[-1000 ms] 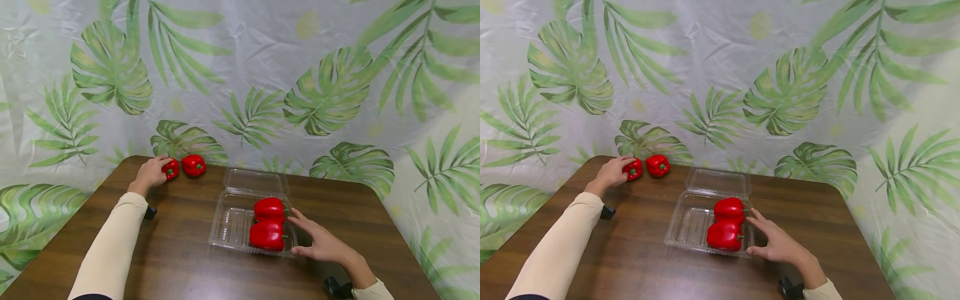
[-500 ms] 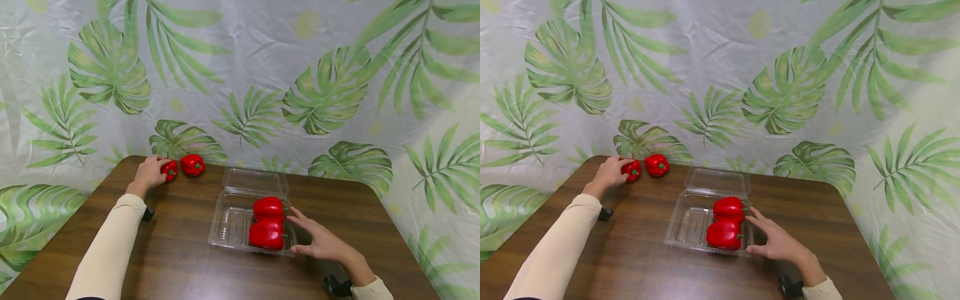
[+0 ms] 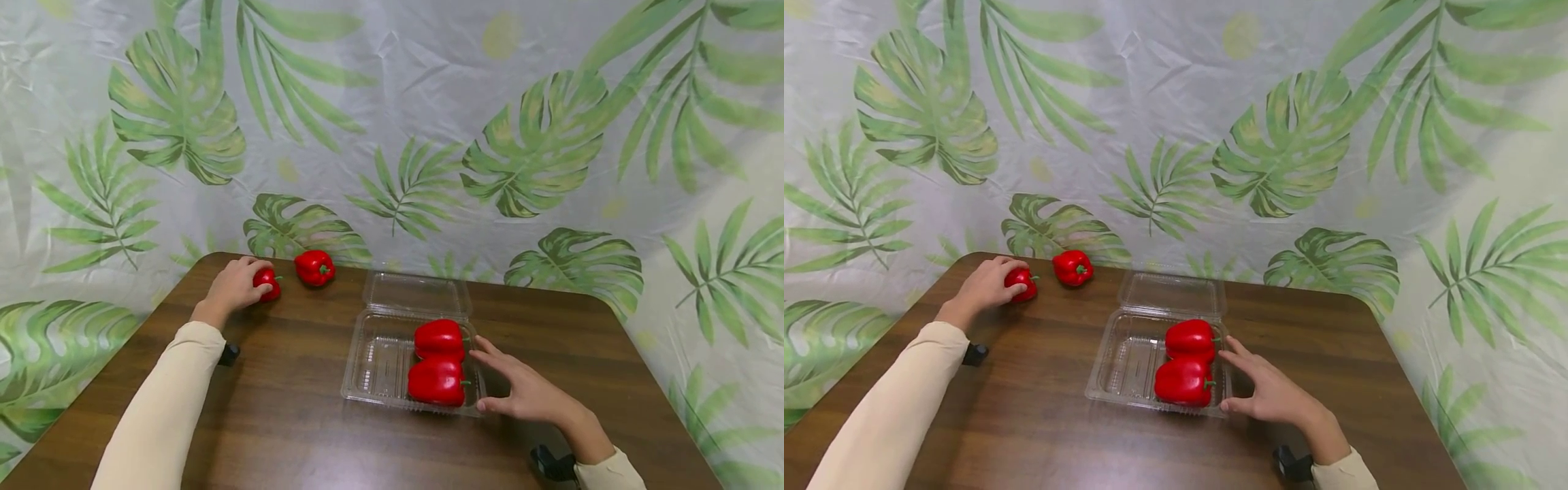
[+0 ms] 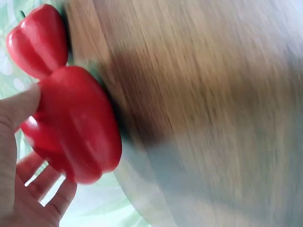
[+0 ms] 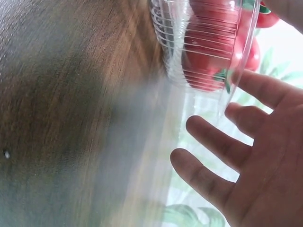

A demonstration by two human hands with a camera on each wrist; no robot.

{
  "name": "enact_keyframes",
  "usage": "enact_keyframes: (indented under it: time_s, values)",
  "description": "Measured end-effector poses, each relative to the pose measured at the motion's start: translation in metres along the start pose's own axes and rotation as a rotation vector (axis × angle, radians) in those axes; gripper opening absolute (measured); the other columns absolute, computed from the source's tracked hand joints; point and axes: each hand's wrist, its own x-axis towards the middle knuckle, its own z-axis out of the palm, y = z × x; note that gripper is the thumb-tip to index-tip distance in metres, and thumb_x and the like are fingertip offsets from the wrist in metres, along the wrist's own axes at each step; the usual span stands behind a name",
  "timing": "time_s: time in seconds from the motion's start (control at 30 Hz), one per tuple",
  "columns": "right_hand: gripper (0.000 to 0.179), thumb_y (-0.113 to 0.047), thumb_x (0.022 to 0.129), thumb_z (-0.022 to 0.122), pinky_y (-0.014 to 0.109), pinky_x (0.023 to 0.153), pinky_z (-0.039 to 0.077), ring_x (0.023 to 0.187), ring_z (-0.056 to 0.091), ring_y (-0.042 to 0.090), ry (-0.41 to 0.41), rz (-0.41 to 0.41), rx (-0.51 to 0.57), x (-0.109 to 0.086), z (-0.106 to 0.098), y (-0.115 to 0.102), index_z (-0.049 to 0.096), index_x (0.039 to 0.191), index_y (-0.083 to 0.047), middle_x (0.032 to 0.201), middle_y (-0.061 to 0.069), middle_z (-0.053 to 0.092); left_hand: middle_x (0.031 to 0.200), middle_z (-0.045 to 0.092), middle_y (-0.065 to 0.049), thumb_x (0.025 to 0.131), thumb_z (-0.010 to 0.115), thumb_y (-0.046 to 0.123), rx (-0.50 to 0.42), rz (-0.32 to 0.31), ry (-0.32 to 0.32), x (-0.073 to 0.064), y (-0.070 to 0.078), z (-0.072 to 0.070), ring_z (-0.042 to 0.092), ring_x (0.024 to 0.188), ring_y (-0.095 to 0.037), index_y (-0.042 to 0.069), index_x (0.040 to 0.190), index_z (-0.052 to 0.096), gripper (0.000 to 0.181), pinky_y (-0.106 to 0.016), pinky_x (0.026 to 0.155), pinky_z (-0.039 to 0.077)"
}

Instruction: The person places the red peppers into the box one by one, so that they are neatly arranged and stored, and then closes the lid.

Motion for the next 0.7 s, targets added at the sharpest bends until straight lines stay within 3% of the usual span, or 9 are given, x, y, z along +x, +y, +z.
enact_keyframes:
  time_s: [0.27,0.7]
  values:
    - [0.079,-0.044,0.083,0.076,0.067,0.099,0.044,0.138,0.044,0.047,0.004,0.001,0.004,-0.0001,-0.0004,0.0002,0.047,0.146,-0.007,0.160,0.024,0.031,0.144,0.047,-0.028,0.087,0.067,0.026,0.020,-0.004,-0.113,-0.0029,-0.0029,-0.0108,0.043,0.122,-0.048,0.011,0.142,0.052,0.058,-0.067,0.097,0.044]
    - [0.079,-0.045,0.084,0.075,0.067,0.099,0.044,0.139,0.043,0.047,-0.007,0.018,0.009,-0.0012,0.0001,-0.0001,0.046,0.147,-0.007,0.161,0.023,0.029,0.142,0.041,-0.034,0.083,0.067,0.015,-0.075,-0.014,-0.154,-0.0047,-0.0056,-0.0112,0.045,0.125,-0.056,0.005,0.144,0.046,0.064,-0.070,0.101,0.041]
